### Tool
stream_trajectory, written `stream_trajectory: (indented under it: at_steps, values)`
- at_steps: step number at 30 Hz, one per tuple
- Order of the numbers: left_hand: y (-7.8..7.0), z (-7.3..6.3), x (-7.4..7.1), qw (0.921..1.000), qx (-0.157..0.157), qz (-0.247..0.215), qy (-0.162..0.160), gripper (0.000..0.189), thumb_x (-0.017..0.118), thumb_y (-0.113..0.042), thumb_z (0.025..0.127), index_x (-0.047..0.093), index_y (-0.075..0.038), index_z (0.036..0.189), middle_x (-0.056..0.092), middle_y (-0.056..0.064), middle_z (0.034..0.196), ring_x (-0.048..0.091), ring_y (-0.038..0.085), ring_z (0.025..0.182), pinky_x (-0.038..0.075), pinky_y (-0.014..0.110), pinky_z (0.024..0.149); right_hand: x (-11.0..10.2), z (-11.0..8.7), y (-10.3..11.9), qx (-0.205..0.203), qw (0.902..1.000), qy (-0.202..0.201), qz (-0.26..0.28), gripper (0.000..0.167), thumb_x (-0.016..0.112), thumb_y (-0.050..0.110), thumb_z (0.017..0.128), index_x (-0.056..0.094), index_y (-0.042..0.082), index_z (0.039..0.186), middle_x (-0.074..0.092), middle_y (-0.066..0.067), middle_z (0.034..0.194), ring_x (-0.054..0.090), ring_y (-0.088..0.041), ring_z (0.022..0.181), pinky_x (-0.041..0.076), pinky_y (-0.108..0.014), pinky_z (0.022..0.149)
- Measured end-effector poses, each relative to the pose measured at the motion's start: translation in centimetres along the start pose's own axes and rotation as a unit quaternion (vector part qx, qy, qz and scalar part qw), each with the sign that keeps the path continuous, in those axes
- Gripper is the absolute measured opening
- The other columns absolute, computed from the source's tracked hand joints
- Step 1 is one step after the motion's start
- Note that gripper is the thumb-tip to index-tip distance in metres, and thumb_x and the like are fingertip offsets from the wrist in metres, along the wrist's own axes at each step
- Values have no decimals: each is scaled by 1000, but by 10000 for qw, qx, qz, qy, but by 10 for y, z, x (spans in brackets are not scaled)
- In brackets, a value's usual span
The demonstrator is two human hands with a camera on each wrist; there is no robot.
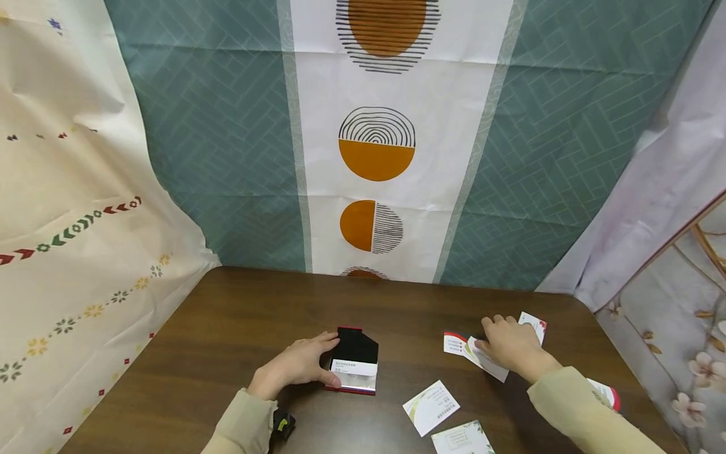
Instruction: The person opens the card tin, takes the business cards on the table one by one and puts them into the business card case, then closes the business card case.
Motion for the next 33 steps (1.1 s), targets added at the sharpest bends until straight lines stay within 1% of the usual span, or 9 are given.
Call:
stream_trajectory:
  at_steps: [4,9,12,15,16,20,22,23,33]
  values:
    - [1,0,1,10000,33,29,-14,88,83,-47,73,51,-2,141,41,10,151,33,31,141,27,53,110,8,-5,-8,-78,9998,-166,25,49,68,40,90,65,-5,108,66,-20,97,65,-39,84,53,-53,56]
    - [1,0,0,10000,8,66,-35,88,83,-48,73,51,-2,141,42,9,151,32,30,141,28,52,110,24,-6,-13,-51,9994,197,275,57,66,47,90,65,-7,109,65,-24,103,64,-40,89,54,-54,60]
    - [2,0,2,10000,-46,53,4,88,83,-48,73,51,-3,142,41,9,152,32,30,141,27,52,111,31,-6,-15,-36,9985,372,406,57,68,46,88,65,-7,108,64,-21,101,64,-38,88,53,-53,60]
    - [3,-1,2,9999,-89,53,28,88,83,-48,73,51,-4,142,40,8,152,32,30,141,27,53,111,34,-6,-16,-28,9976,426,547,53,71,44,86,65,-5,105,64,-15,95,64,-34,84,53,-51,58]
    - [3,-1,2,9999,-101,47,35,88,83,-48,73,51,-4,142,40,8,152,32,30,141,26,53,111,35,-6,-16,-15,9971,432,626,48,72,42,85,65,-3,101,62,-12,92,63,-30,79,52,-48,57]
    - [2,-3,0,10000,-67,56,9,88,83,-47,73,51,-4,142,41,9,151,33,31,141,27,53,111,36,-6,-13,-75,9934,418,1067,31,74,34,85,58,8,83,52,-1,79,49,-16,66,43,-35,52]
    - [2,-3,0,10000,-45,39,-3,87,83,-47,73,51,-3,142,41,9,151,33,31,141,27,53,110,37,-6,-13,-86,9911,425,1260,31,75,32,85,52,11,78,46,2,75,41,-13,63,37,-31,52]
    - [2,-2,0,10000,-41,54,-11,87,83,-47,73,51,-3,142,41,9,151,34,31,140,28,53,110,37,-6,-13,-91,9901,428,1333,32,75,31,84,50,12,77,44,2,74,40,-13,63,36,-31,52]
    - [3,1,3,9999,-82,70,-5,88,83,-48,73,51,-4,142,41,8,152,35,31,140,27,52,111,44,-7,-19,76,9797,700,1876,40,76,34,83,43,12,80,40,3,64,40,-12,57,32,-27,50]
Point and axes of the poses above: each hand's wrist, its own z-axis towards the middle knuckle, its own x-axis out of the palm, y = z × x, the point moved 10 cm from there along z, towards the middle knuckle
